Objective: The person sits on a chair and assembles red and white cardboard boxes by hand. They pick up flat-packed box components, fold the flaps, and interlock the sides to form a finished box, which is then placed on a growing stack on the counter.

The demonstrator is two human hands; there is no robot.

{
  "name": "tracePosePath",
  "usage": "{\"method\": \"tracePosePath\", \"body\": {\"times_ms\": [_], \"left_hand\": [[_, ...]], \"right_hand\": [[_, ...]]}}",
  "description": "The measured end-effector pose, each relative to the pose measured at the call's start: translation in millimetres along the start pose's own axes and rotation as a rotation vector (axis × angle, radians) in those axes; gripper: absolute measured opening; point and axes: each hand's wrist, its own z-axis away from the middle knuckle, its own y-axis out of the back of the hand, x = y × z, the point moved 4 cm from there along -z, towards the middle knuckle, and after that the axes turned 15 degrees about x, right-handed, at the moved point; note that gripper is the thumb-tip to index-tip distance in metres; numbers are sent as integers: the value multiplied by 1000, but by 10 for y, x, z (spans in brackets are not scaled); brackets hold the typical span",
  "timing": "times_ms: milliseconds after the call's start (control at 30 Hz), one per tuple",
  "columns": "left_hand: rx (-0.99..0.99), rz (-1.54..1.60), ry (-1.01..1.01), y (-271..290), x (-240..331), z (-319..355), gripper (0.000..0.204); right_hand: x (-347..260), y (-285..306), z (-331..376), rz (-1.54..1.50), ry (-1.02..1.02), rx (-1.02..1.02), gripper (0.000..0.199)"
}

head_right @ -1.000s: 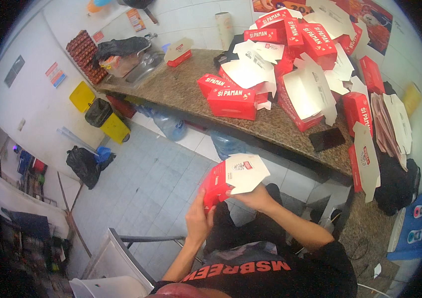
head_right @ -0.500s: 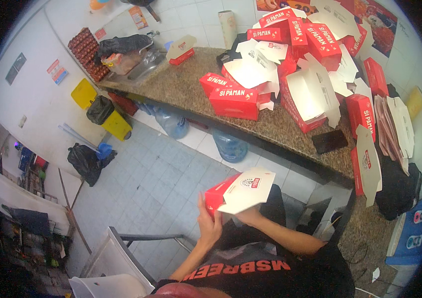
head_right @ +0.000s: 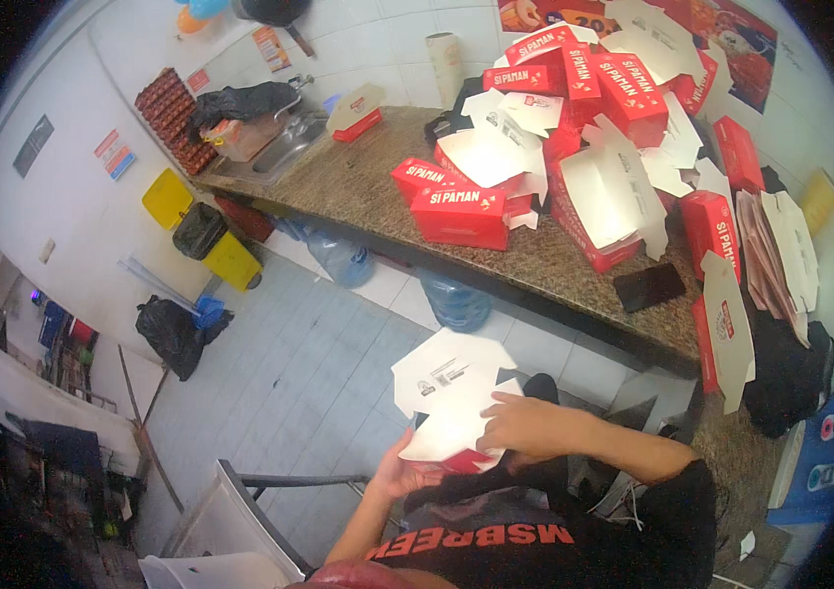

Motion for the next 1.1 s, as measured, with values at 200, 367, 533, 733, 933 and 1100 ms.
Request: {"method": "tracePosePath", "body": {"times_ms": [200,367,533,733,933,1100], "left_hand": [[329,-977,-758,-517,409,257,68],[-73,-944,-534,-1024,379,464,25],[-210,-993,-249,-968,207,502,38],[120,-1109,162,-961,53,390,35],[294,-494,52,-617,-75,423,29],[261,-656,17,-839,-183,301,28]], "right_hand": [[-37,0,-42,-258,-167,86,13],[-138,-15,-121,-346,-174,24,18],[-132,-116,-184,-305,-72,-74,21],[-161,-309,-397,1,57,31,18],[156,-309,84,52,55,668,28],[-49,-783,70,-513,-285,541,32]]}}
